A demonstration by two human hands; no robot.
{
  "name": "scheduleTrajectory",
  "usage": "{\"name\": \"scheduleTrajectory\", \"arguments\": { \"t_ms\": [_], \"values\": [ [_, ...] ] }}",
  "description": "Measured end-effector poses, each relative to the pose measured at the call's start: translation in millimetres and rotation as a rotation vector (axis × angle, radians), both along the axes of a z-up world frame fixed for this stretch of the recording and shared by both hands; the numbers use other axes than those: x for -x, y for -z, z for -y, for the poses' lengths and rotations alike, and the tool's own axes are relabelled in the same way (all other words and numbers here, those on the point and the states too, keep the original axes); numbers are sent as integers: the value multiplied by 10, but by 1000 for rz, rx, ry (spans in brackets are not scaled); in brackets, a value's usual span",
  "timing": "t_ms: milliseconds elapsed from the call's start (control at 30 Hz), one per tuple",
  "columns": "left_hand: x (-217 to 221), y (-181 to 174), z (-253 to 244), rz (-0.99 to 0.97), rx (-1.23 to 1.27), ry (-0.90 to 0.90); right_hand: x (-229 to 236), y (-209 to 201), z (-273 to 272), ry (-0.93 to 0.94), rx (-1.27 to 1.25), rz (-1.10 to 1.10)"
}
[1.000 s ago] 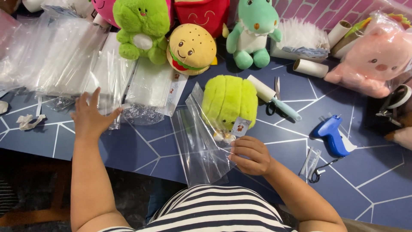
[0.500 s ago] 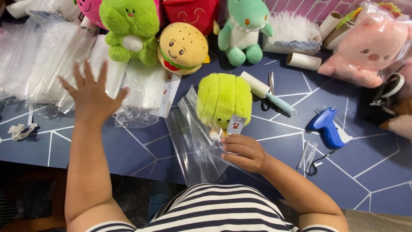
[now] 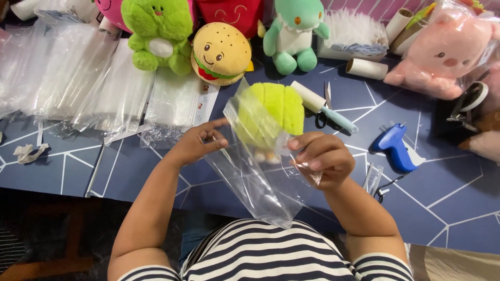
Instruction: The person cleans a green plush toy using a lint roller and then places the toy into a plastic bag, sealing it with a small tie.
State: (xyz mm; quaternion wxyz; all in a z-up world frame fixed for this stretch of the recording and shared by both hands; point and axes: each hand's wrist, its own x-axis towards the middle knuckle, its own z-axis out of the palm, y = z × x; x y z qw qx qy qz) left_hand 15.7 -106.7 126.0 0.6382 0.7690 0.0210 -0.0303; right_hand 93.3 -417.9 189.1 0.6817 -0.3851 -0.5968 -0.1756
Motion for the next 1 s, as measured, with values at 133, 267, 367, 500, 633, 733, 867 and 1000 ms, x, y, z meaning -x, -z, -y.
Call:
{"name": "scheduleTrajectory", "arguments": {
  "t_ms": [133,267,367,500,633,733,867,1000],
  "values": [
    [193,-422,-305,78,-63,-62,-278,68,-60,135,-58,33],
    [382,-842,-896,151,133,-72,-501,147,-51,683,580,-325],
    [313,-1370,-1058,51,-56,-15,-567,38,-77,695,1045,-601],
    [1,-1535,-966,-261,-546,-15,-369,-248,-237,462,1444,-863],
    [-420,-668,-1159,-298,-847,46,-634,236,-186,280,1184,-1210],
    [-703,101,-1189,-120,-1422,-19,-798,580,-95,219,961,-1306],
    [-380,45,-413,250,-1370,-306,-796,627,168,212,873,-1264],
    [-5,-171,419,-163,-1042,55,-822,550,621,40,842,-1225]
  ]
}}
